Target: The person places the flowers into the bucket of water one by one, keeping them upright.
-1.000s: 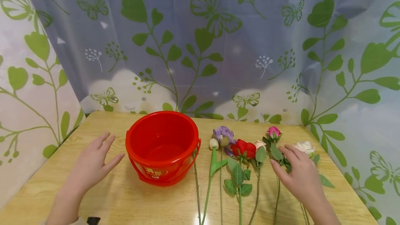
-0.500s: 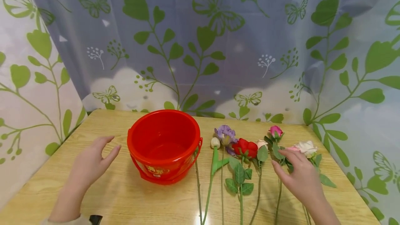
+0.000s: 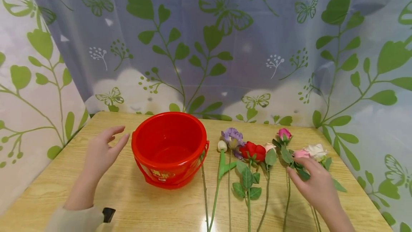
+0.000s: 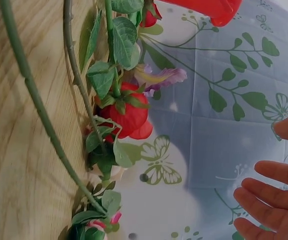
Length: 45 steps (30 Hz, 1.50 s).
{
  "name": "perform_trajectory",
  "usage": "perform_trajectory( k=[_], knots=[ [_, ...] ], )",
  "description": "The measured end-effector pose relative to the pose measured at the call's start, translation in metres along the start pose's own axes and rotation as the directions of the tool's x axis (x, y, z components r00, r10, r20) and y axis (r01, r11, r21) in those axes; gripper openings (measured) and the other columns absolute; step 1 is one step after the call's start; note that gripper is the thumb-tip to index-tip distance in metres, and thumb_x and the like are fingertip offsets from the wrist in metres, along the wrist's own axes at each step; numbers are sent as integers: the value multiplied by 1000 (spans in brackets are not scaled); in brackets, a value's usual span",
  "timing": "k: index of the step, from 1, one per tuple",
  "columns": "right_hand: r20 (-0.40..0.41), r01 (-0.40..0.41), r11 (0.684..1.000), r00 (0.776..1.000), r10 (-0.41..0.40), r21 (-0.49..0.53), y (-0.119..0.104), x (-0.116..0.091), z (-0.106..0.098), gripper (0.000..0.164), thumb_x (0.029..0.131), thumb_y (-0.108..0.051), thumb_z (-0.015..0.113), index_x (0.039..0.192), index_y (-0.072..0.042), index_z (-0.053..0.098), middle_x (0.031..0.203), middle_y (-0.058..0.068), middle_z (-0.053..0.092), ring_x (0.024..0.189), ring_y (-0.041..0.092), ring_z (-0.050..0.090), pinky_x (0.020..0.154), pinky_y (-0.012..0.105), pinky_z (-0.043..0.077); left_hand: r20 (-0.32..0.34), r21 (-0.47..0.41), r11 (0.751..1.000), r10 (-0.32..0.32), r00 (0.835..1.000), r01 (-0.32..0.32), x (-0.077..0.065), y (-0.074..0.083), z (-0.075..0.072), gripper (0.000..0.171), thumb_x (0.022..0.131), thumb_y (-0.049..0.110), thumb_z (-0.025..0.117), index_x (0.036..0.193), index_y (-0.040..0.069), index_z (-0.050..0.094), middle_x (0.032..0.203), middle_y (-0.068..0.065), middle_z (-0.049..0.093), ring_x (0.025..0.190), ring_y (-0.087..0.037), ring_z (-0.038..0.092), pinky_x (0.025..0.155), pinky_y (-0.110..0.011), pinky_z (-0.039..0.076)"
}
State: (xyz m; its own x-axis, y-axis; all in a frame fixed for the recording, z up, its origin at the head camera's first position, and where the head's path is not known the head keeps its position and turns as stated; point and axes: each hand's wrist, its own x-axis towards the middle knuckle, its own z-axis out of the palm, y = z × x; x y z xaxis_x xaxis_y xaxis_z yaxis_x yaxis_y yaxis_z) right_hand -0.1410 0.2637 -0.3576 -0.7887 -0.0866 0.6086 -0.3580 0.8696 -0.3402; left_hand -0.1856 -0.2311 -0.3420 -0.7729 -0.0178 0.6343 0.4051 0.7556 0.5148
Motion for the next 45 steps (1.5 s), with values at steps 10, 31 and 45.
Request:
perform_trajectory(
  k=[10, 31, 45],
  knots=[
    [7, -69, 998, 998, 69, -7, 6, -6, -8, 28, 74, -13, 70, 97, 2, 63, 93, 18, 61, 86, 35, 56, 70, 51, 45, 27, -156, 978, -134, 991, 136, 18, -1, 16, 33, 84, 16, 62, 107, -6, 60, 104, -20, 60, 94, -31, 58, 78, -40, 45],
    [142, -241, 969, 959, 247, -58, 32, -19, -26, 36, 83, -28, 62, 102, 3, 61, 97, 24, 59, 86, 39, 55, 62, 50, 47, 184, -331, 860, -345, 920, 389, 34, -11, 43, 39, 86, 21, 57, 113, -7, 57, 107, -21, 58, 78, 4, 54, 68, -14, 48],
    [174, -295, 954, 937, 301, -60, 52, -23, -32, 33, 84, -25, 61, 98, 5, 63, 93, 26, 61, 81, 42, 57, 64, 51, 47, 256, -378, 819, -355, 899, 431, 34, -16, 46, 39, 87, 17, 56, 116, -9, 54, 111, -25, 54, 75, 3, 55, 67, -18, 49]
  ],
)
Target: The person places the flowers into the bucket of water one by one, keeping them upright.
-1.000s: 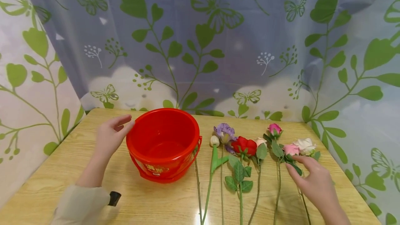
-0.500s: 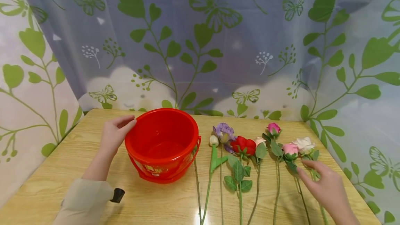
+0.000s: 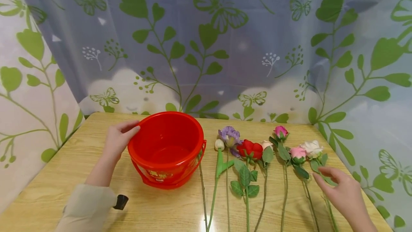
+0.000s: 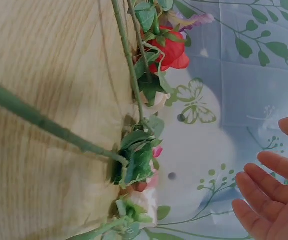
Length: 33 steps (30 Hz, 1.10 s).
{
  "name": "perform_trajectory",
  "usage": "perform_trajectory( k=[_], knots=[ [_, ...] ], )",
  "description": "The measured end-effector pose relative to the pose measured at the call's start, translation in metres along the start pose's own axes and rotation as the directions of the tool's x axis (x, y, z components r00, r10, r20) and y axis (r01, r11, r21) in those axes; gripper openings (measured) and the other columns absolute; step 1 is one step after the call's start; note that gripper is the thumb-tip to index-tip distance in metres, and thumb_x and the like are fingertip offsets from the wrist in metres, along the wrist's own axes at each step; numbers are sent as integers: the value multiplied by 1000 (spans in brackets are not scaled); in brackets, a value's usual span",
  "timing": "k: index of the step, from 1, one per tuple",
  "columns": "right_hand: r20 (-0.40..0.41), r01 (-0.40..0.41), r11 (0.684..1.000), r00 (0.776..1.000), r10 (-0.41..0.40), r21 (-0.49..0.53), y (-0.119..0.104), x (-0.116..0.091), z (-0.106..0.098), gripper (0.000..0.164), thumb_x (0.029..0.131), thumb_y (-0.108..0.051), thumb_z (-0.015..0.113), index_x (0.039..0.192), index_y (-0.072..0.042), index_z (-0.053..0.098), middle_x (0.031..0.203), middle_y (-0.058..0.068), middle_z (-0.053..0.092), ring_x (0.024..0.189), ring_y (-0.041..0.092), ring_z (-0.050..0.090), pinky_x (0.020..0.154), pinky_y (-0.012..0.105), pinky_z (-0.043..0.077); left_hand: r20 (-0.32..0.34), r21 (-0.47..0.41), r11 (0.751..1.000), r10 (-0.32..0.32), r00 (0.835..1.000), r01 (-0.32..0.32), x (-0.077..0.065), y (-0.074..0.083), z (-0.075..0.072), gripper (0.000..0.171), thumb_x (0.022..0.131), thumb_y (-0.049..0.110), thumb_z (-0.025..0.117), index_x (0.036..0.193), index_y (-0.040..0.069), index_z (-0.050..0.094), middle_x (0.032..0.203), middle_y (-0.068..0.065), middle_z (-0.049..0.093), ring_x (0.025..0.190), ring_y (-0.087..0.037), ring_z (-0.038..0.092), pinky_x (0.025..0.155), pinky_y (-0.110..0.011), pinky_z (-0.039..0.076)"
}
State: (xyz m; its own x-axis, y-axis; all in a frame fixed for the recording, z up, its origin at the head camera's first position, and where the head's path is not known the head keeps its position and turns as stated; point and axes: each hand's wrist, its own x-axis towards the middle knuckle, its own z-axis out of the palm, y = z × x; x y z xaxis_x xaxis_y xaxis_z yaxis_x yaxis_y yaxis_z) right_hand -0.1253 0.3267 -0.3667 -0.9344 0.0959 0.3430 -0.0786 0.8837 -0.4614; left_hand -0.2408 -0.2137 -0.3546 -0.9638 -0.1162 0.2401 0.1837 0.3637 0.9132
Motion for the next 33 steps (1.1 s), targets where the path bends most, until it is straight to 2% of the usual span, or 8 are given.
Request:
perform_trajectory(
  k=[7, 12, 16, 23, 28, 33],
  knots=[
    [84, -42, 999, 996, 39, 27, 11, 4, -1, 38, 86, -28, 58, 102, 6, 60, 94, 23, 61, 86, 39, 57, 67, 45, 49, 12, -20, 1000, -11, 1000, 11, -1, 0, 0, 40, 88, 18, 55, 117, -9, 53, 113, -26, 52, 76, 4, 55, 68, -17, 49],
    [189, -114, 993, 976, 104, 39, 24, 8, -4, 49, 87, -35, 54, 110, 9, 55, 98, 24, 59, 88, 38, 56, 67, 41, 50, 20, -25, 999, -26, 999, 27, -2, 0, -1, 42, 88, 20, 56, 119, -8, 52, 114, -24, 52, 78, 2, 55, 69, -18, 49],
    [240, -147, 988, 961, 135, 36, 34, 11, -5, 55, 87, -38, 53, 112, 11, 52, 100, 25, 58, 89, 39, 56, 63, 38, 51, 19, -39, 999, -37, 999, 38, -2, 0, -1, 43, 88, 22, 56, 119, -7, 52, 115, -24, 52, 79, 2, 55, 69, -18, 49],
    [283, -164, 986, 947, 153, 14, 50, 14, -4, 55, 87, -36, 54, 111, 13, 52, 101, 26, 58, 86, 35, 58, 60, 35, 51, 12, -53, 998, -43, 999, 44, -2, 0, 0, 43, 88, 22, 56, 119, -7, 52, 116, -24, 52, 78, 4, 55, 69, -17, 49],
    [331, -170, 985, 931, 152, 25, 60, 17, -3, 55, 88, -36, 53, 112, 14, 50, 100, 25, 58, 85, 35, 58, 62, 37, 50, 9, -58, 997, -47, 999, 48, -3, 0, 0, 44, 88, 23, 56, 119, -7, 51, 116, -25, 51, 78, 4, 55, 69, -18, 49],
    [399, -206, 978, 900, 174, 37, 73, 21, 0, 55, 89, -33, 52, 114, 16, 47, 102, 28, 56, 89, 37, 55, 65, 39, 50, -1, -90, 994, -56, 998, 56, -3, -1, 1, 43, 87, 22, 57, 119, -7, 52, 115, -24, 52, 77, 3, 56, 69, -18, 49]
  ],
)
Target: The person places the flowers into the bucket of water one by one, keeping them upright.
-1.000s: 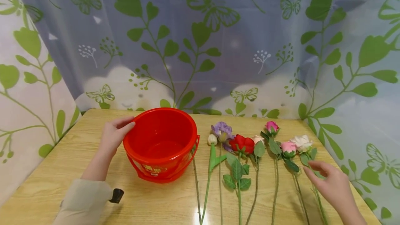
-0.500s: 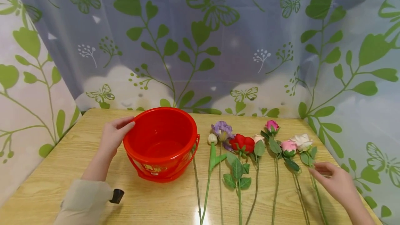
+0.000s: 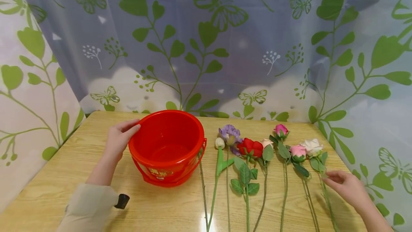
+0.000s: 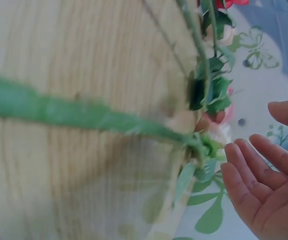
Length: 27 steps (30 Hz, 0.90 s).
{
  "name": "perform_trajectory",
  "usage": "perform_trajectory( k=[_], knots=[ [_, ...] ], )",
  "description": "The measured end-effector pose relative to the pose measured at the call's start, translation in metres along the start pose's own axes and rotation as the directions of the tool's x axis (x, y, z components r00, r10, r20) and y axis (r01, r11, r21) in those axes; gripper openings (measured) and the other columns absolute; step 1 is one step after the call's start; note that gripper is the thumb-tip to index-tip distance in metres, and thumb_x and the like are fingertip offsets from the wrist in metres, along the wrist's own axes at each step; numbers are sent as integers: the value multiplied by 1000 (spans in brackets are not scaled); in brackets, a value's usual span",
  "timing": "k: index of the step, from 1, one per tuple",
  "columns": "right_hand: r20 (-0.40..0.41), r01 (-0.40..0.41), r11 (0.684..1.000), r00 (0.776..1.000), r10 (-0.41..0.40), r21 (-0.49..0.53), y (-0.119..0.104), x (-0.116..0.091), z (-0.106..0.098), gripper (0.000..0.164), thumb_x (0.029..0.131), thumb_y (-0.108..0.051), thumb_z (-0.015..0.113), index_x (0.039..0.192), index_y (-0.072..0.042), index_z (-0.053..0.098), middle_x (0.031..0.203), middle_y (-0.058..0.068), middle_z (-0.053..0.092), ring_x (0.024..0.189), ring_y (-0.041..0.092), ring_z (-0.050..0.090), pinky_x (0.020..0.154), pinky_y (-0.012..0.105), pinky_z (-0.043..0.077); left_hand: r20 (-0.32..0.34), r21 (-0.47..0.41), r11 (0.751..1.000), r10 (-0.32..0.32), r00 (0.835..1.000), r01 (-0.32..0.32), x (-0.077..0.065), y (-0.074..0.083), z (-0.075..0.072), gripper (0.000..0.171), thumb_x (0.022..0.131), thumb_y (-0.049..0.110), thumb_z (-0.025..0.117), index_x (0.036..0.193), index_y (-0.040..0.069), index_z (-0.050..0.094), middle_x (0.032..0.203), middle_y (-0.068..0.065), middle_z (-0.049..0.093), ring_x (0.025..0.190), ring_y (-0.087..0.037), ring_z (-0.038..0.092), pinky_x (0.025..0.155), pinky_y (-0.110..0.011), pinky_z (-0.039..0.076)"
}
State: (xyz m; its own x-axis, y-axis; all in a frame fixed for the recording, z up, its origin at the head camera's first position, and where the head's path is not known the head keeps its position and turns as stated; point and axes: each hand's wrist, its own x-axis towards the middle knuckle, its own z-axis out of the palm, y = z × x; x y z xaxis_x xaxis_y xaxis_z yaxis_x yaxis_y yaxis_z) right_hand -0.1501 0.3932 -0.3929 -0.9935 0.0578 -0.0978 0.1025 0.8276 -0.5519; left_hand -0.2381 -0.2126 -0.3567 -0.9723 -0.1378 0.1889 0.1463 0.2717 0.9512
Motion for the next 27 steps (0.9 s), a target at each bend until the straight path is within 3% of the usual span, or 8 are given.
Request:
perform_trajectory(
  k=[6, 9, 14, 21, 27],
  knots=[
    [130, -120, 981, 987, 100, 155, 16, 9, 1, 60, 90, -32, 50, 118, 20, 39, 108, 31, 51, 89, 32, 57, 70, 37, 51, -11, -53, 998, -24, 1000, 24, 1, -4, 1, 43, 86, 20, 58, 119, -7, 52, 101, -1, 59, 77, 2, 57, 69, -17, 49],
    [156, -168, 964, 978, 137, 206, 24, 11, 2, 60, 89, -32, 51, 118, 20, 40, 107, 30, 52, 84, 26, 59, 69, 36, 51, -13, -86, 996, -28, 1000, 27, 2, -5, 2, 43, 86, 18, 59, 119, -8, 52, 95, 6, 59, 77, 1, 57, 69, -17, 49],
    [212, -209, 941, 965, 155, 266, 32, 13, 3, 57, 90, -29, 51, 117, 20, 41, 100, 24, 58, 80, 24, 61, 68, 36, 51, -6, -105, 994, -20, 1000, 19, 2, -5, 3, 43, 86, 17, 58, 119, -9, 50, 100, 3, 59, 79, 1, 57, 70, -17, 49],
    [263, -245, 924, 950, 168, 294, 35, 18, 6, 57, 89, -29, 53, 116, 20, 42, 98, 18, 60, 84, 24, 60, 70, 37, 51, 8, -169, 985, -19, 1000, 20, 1, -4, 2, 43, 86, 12, 57, 121, -11, 47, 93, 13, 59, 80, 1, 57, 71, -16, 48],
    [294, -289, 894, 937, 190, 342, 35, 21, 9, 53, 88, -21, 53, 115, 22, 41, 95, 15, 61, 82, 23, 60, 71, 37, 51, 7, -196, 980, -28, 1000, 29, 1, -3, 2, 44, 86, 13, 58, 121, -12, 46, 90, 13, 59, 80, -1, 58, 70, -17, 49]
  ],
)
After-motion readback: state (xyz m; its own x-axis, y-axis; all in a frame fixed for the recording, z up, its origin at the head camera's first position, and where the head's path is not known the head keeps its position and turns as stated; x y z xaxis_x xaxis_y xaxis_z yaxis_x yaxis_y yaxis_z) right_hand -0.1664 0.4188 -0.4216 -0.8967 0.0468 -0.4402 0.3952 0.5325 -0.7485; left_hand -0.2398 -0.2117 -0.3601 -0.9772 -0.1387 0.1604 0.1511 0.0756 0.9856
